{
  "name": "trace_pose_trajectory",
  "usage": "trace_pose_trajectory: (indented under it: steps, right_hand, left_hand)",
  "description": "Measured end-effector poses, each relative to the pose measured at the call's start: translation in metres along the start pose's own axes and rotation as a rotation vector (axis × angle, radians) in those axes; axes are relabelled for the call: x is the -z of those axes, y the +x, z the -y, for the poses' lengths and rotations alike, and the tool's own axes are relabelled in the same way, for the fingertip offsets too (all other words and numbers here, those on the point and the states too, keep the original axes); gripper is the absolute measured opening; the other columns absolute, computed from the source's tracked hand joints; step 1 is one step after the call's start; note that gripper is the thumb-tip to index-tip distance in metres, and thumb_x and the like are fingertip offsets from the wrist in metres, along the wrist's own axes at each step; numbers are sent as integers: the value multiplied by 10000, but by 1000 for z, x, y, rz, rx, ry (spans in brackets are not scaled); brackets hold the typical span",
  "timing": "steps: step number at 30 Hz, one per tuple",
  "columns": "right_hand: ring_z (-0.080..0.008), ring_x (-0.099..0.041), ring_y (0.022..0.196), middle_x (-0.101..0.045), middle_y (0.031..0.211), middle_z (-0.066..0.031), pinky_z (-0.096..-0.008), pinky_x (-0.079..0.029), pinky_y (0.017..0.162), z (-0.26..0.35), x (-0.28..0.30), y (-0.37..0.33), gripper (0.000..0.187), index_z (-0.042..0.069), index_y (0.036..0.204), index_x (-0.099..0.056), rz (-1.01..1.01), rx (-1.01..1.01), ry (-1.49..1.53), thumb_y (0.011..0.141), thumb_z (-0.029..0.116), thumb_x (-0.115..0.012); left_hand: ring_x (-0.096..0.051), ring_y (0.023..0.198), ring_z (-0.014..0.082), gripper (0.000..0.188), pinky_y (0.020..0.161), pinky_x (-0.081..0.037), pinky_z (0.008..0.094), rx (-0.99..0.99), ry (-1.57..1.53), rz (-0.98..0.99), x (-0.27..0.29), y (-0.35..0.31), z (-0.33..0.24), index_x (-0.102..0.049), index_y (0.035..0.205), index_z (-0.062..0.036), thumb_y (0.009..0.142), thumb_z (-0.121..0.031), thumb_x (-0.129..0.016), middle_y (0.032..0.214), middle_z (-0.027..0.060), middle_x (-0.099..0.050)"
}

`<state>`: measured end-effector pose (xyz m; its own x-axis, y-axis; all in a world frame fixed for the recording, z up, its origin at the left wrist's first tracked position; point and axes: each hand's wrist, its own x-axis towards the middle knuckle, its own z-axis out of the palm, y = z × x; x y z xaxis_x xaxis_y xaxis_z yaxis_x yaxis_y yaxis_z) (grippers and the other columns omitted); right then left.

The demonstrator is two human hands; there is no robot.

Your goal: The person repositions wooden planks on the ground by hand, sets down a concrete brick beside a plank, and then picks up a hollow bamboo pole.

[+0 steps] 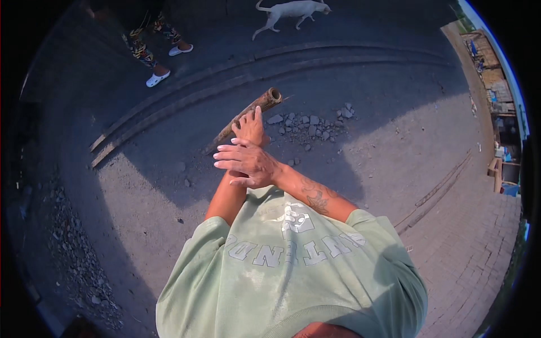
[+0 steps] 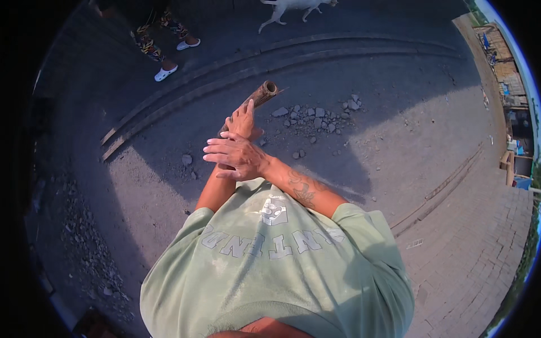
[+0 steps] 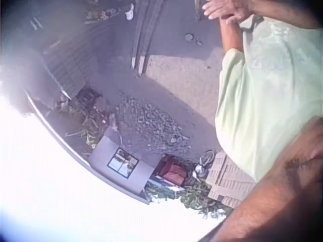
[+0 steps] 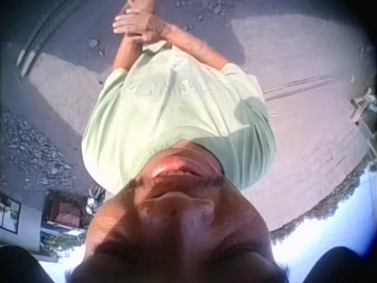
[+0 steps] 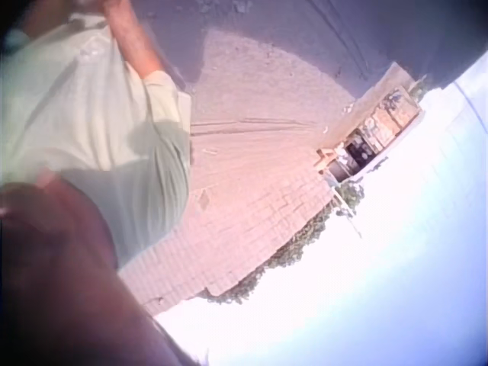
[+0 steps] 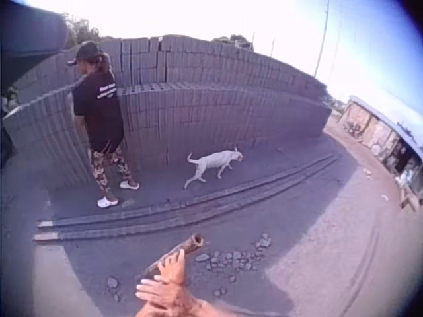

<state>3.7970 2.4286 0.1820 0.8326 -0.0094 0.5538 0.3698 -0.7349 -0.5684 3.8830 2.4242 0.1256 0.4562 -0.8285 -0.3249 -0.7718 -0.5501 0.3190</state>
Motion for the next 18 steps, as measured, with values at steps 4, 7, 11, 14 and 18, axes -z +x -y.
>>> trace_pose_trajectory:
  steps: [4, 7, 11, 14, 18]
  right_hand:
    - [-262, -543, 1087, -621, 1067, -88, -456, -308, 993, -43, 16, -95, 482, 96, 1098, -595, -173, -301, -170, 894, 497, -423]
    - [-279, -535, 1100, -615, 1112, -96, -551, -231, 1012, -62, 49, -238, 488, 84, 1120, -590, -198, -1127, -285, 913, 482, -398]
    - [-342, -488, 1175, -537, 1225, -200, -460, -379, 972, -7, 83, -426, 554, 21, 1188, -554, 405, -2034, -108, 899, 478, -431]
    - [-325, -460, 1209, -502, 1262, -227, -391, -360, 991, 62, 70, -543, 640, -26, 1227, -509, -109, -2070, 232, 882, 507, -426]
    - [-280, -588, 1052, -621, 1081, -199, -372, -449, 875, 128, -51, -698, 550, -20, 1127, -594, -914, -2043, 450, 895, 447, -422]
  left_hand:
    - [-408, 1221, 337, 749, 933, -371, 545, -423, -65, 288, -60, -1, -31, -378, 1340, -194, 675, -241, -719, 1346, 111, -396]
    - [-459, 1166, 363, 726, 915, -440, 463, -555, -135, 370, -53, -45, -94, -392, 1345, -182, 705, -229, -731, 1336, 149, -400]
    - [-437, 1199, 375, 672, 963, -409, 429, -649, -313, 316, -67, -43, -134, -373, 1362, -151, 782, -307, -674, 1311, 223, -425]
    - [-479, 1190, 323, 616, 984, -382, 377, -329, -530, 581, -118, -14, -151, -428, 1333, -102, 861, -477, -554, 1226, 230, -529]
    - [-548, 1106, 324, 708, 896, -432, 383, -164, -241, 641, -240, -5, -105, -590, 1129, -31, 875, -640, -333, 1025, 251, -618]
